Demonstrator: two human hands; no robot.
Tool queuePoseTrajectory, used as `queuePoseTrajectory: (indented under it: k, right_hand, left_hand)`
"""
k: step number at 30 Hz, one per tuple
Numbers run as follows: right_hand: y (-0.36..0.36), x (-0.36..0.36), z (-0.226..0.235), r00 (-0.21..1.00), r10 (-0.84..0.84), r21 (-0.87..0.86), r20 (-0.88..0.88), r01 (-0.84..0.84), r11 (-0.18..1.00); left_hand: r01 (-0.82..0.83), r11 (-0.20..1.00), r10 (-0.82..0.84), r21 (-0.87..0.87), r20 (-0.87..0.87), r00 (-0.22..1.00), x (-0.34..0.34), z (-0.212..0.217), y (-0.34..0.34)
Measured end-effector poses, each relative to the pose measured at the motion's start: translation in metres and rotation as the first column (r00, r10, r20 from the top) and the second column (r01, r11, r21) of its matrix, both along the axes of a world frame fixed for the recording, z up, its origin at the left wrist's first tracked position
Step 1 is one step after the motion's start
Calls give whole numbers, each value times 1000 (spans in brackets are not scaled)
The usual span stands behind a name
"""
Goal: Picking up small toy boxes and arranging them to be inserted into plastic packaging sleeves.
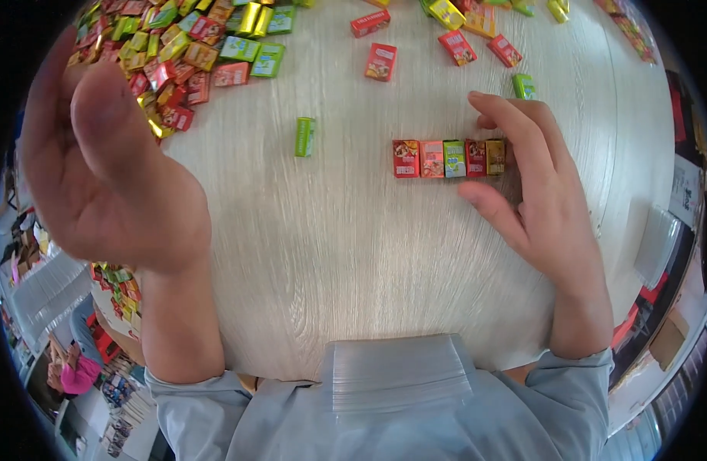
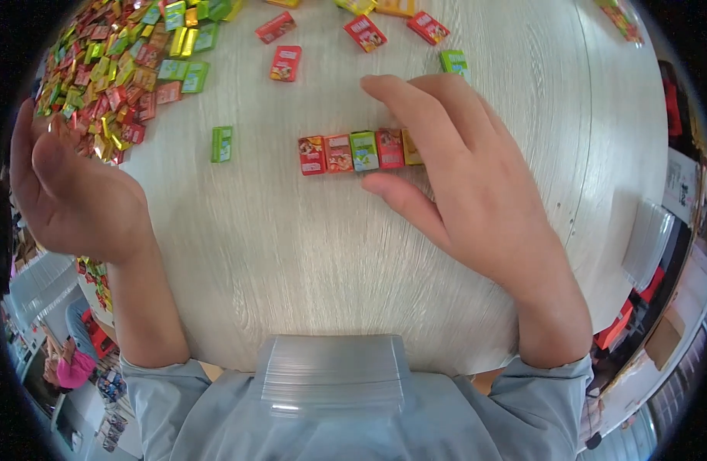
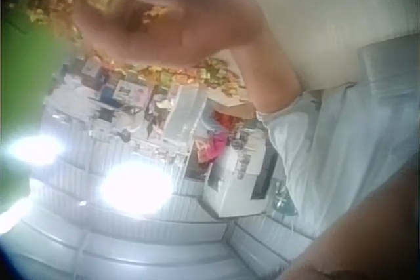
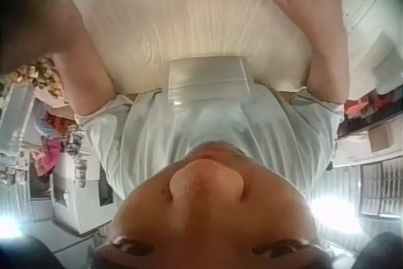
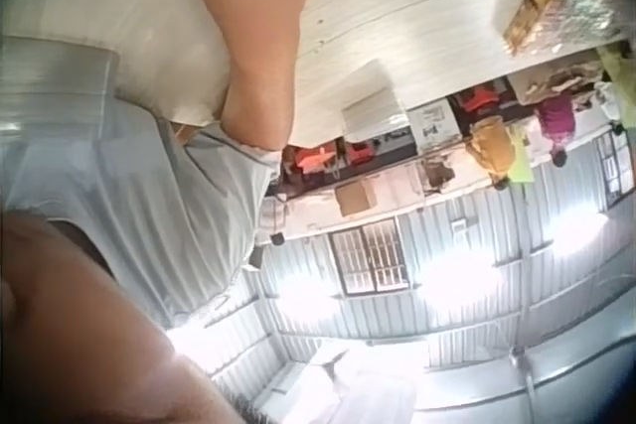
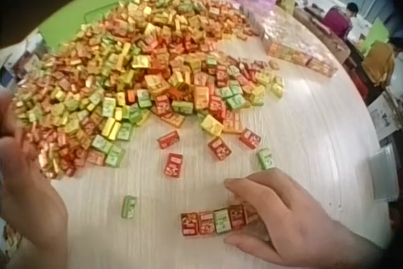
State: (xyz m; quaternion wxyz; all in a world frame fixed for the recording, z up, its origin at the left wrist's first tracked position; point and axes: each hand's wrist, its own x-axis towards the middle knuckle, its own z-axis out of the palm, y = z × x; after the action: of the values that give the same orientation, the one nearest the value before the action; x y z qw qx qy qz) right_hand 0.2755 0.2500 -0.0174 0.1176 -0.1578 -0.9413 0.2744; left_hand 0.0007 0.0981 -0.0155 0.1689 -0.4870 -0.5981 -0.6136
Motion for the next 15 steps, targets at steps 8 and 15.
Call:
queuePoseTrajectory:
  k: [8,15]
  right_hand:
    - [-1,2,12,995,-101,20,-23,101,995]
    - [22,-36,30,982,-186,537,-11,163,828]
  left_hand:
    - [11,1000,-11,3,123,992,-4,-16,2]
    - [311,825,-418,-471,-140,898,10,-3,6]
